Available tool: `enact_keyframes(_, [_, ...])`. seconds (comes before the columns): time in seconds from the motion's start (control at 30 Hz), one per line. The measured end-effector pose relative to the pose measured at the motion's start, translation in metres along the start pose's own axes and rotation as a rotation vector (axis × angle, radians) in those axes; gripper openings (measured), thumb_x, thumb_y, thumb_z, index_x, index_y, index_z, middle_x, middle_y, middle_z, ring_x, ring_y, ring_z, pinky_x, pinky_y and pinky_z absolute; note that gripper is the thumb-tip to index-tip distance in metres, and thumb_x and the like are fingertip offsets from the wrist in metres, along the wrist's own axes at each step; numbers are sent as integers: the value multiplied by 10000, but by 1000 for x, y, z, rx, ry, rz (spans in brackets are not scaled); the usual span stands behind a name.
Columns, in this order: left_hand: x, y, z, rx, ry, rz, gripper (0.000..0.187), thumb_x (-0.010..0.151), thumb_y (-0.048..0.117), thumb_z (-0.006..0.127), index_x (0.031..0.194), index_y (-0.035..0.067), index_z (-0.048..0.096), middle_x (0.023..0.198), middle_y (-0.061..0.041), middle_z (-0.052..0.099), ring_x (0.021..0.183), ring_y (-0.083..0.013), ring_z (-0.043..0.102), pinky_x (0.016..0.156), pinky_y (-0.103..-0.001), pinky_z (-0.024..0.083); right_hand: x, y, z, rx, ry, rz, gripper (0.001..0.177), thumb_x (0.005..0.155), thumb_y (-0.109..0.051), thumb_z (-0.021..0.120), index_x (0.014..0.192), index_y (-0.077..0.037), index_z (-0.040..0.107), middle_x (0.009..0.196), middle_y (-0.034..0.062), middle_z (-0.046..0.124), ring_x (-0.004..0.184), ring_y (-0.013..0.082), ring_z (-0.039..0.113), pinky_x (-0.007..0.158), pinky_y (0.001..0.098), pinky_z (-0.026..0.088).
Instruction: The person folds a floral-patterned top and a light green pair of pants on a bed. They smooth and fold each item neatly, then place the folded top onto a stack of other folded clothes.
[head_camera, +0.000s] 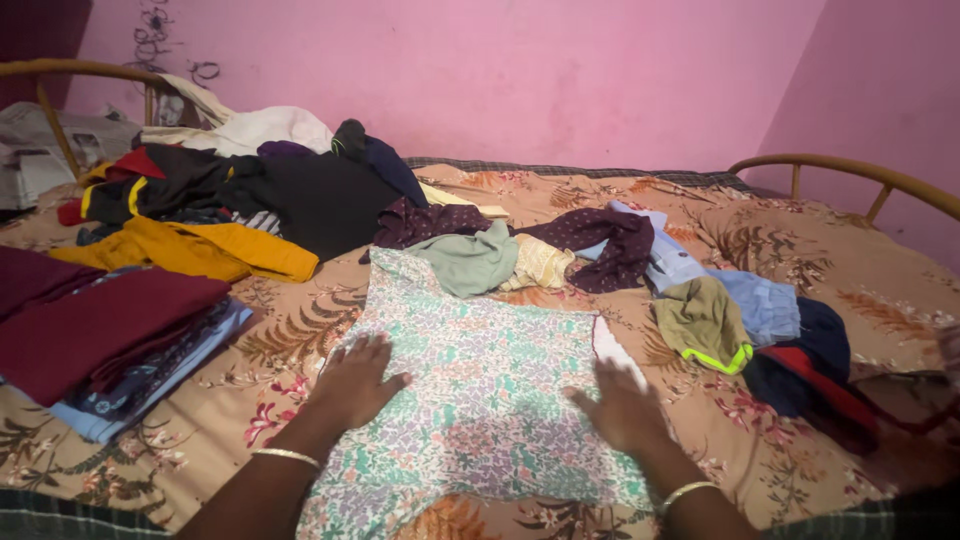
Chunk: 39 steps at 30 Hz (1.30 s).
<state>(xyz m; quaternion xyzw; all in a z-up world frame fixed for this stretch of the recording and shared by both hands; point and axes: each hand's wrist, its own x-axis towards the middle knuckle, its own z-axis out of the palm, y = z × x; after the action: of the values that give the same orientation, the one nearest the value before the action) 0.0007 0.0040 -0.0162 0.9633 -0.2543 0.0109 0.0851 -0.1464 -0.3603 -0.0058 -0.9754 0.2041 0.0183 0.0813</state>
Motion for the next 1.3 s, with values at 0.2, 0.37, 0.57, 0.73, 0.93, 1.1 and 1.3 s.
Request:
enact_keyframes(0.2, [-15,-38,1,-293,583,-256,575,884,300,601,1375,1,606,1313,-282,613,1194,-426,595,1009,-510,479,0,25,-3,209,308,148,551,951,-531,568,1203,-74,744,1224,173,728,1147,355,682,1006,464,516])
enact_keyframes(0.37, [17,-78,-2,-581,146,-482,323,913,264,612,895,-25,757,741,-177,706,759,-358,736,763,-465,563,24,27,-2,372,273,221,497,822,-517,731,1043,-78,801,956,183,796,911,339,760,848,454,567])
enact_keyframes(0.57, [26,-92,8,-1323,33,-505,239,935,244,596,800,54,651,632,-63,598,520,-206,509,500,-393,405,65,42,11,457,193,173,470,711,-454,855,913,-30,832,835,175,805,765,282,769,765,413,567])
enact_keyframes(0.73, [33,-96,15,-1447,60,-526,308,941,338,620,893,45,702,716,-63,616,576,-190,495,534,-343,411,80,50,26,508,236,157,348,703,-312,904,838,-8,802,760,152,778,690,238,716,690,390,540])
enact_keyframes(0.93, [44,-103,47,-860,401,-420,515,741,251,876,1158,11,693,928,-111,756,814,-228,717,739,-356,556,84,69,41,728,344,154,276,752,-123,843,998,-42,747,797,118,760,632,225,699,609,396,550])
enact_keyframes(1.1, [36,-91,36,-654,395,-417,493,775,325,854,1178,62,748,1031,-163,779,925,-268,745,861,-399,576,79,79,41,571,458,65,314,720,-196,886,978,-53,780,794,123,778,663,173,708,656,341,543])
enact_keyframes(1.3, [9,-36,-17,-414,575,-312,569,805,275,799,1308,64,638,1266,-223,640,1209,-379,594,1018,-468,476,48,66,20,869,257,127,479,794,-261,839,1149,16,678,747,123,697,580,204,626,536,371,496])
